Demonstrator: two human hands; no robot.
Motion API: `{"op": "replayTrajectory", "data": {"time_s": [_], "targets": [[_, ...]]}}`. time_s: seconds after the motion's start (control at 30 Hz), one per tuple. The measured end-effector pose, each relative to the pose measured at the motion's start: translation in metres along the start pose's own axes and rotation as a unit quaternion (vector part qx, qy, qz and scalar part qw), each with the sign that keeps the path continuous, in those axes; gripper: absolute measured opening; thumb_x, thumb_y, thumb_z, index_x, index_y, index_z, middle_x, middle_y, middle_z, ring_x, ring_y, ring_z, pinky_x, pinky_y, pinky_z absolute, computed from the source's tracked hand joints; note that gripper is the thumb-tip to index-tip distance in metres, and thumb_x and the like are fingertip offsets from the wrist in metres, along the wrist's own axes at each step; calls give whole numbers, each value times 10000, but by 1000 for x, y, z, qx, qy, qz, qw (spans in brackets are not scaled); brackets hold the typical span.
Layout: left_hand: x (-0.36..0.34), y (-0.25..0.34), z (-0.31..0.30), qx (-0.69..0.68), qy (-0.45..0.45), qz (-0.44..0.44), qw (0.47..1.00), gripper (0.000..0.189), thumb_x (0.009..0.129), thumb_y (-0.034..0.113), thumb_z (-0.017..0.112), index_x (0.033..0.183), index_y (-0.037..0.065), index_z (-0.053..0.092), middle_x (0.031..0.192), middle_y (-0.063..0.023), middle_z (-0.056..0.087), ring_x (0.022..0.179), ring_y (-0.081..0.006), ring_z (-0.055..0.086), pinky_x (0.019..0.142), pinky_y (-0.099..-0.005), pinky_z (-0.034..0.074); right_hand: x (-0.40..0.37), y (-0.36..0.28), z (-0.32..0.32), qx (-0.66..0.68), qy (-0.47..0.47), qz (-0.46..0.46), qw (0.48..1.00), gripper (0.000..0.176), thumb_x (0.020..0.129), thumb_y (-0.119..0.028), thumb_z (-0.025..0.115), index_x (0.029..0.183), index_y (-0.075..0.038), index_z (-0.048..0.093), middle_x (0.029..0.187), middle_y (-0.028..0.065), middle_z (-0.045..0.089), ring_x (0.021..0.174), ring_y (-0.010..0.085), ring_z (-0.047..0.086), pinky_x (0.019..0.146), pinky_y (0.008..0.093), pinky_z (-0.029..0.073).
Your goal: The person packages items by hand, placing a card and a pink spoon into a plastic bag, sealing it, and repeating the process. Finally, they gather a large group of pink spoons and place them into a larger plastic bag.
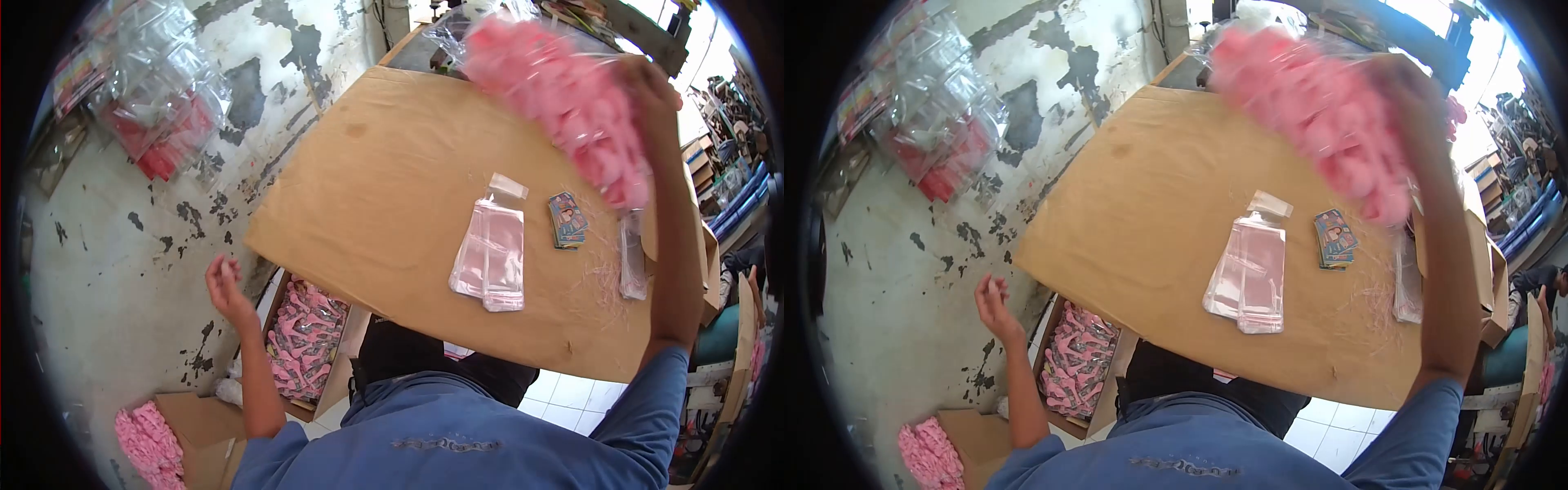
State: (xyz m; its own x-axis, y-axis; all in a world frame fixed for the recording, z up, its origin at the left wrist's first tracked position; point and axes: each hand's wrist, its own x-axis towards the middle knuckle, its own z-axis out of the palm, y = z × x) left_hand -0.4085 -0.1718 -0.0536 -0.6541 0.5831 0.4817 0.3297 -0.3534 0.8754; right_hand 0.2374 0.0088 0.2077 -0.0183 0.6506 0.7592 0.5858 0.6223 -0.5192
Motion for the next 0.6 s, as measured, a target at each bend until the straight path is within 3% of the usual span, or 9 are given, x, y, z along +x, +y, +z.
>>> {"op": "replayTrajectory", "data": {"time_s": [0.07, 0.13, 0.23, 0.3, 0.43, 0.5, 0.6], "targets": [[1, 33, 34, -43, -46, 33, 997, 262, 1086, 165, 551, 1286, 16, 631, 1098, -49, 688, 968, -118, 607, 850, -289, 470, -2, -43, 55, -70, -87, -10, 994, 199, 1037, -225, 651, 1091, -52, 734, 977, 15, 706, 884, 114, 636, 788, 276, 522], [-2, 66, 66, -56, -105, 54, 991, 247, 1088, 158, 543, 1253, 7, 646, 1107, -58, 691, 993, -123, 614, 868, -291, 482, -13, -58, 120, 30, -113, 9, 993, 178, 988, -166, 650, 981, -14, 742, 946, 94, 746, 862, 174, 675, 806, 347, 542], [-11, 103, 104, -46, -219, 77, 972, 264, 1093, 163, 526, 1282, 13, 634, 1197, -78, 691, 1091, -147, 627, 929, -303, 499, -35, -71, 210, 49, -87, 65, 993, 158, 955, -143, 668, 950, -1, 736, 902, 138, 762, 817, 234, 714, 761, 374, 554], [-11, 103, 127, -90, -285, 64, 952, 342, 1100, 192, 531, 1389, 18, 585, 1334, -103, 662, 1218, -180, 614, 1001, -320, 495, -55, -95, 249, 79, -81, 86, 990, 148, 939, -117, 665, 924, 20, 720, 869, 173, 751, 798, 266, 724, 745, 391, 554], [-8, 74, 152, -99, -313, -22, 944, 460, 1103, 252, 552, 1498, 18, 507, 1451, -134, 607, 1330, -227, 577, 1089, -369, 469, -98, -120, 300, 142, -185, 87, 969, 147, 923, -90, 683, 904, 55, 690, 829, 204, 728, 769, 275, 716, 720, 408, 548], [-2, 62, 156, -70, -346, -32, 935, 501, 1101, 278, 568, 1523, 20, 488, 1485, -140, 585, 1349, -244, 573, 1114, -389, 456, -102, -118, 305, 173, -193, 80, 963, 159, 961, -108, 685, 938, 49, 690, 846, 155, 736, 744, 201, 682, 697, 361, 538], [-3, 66, 154, -76, -326, -44, 941, 463, 1052, 284, 653, 1386, -29, 591, 1435, -188, 618, 1332, -258, 592, 1126, -374, 440, -98, -109, 298, 157, -250, 97, 950, 187, 987, -147, 695, 986, 40, 692, 850, 117, 736, 763, 157, 676, 711, 332, 542]]}}
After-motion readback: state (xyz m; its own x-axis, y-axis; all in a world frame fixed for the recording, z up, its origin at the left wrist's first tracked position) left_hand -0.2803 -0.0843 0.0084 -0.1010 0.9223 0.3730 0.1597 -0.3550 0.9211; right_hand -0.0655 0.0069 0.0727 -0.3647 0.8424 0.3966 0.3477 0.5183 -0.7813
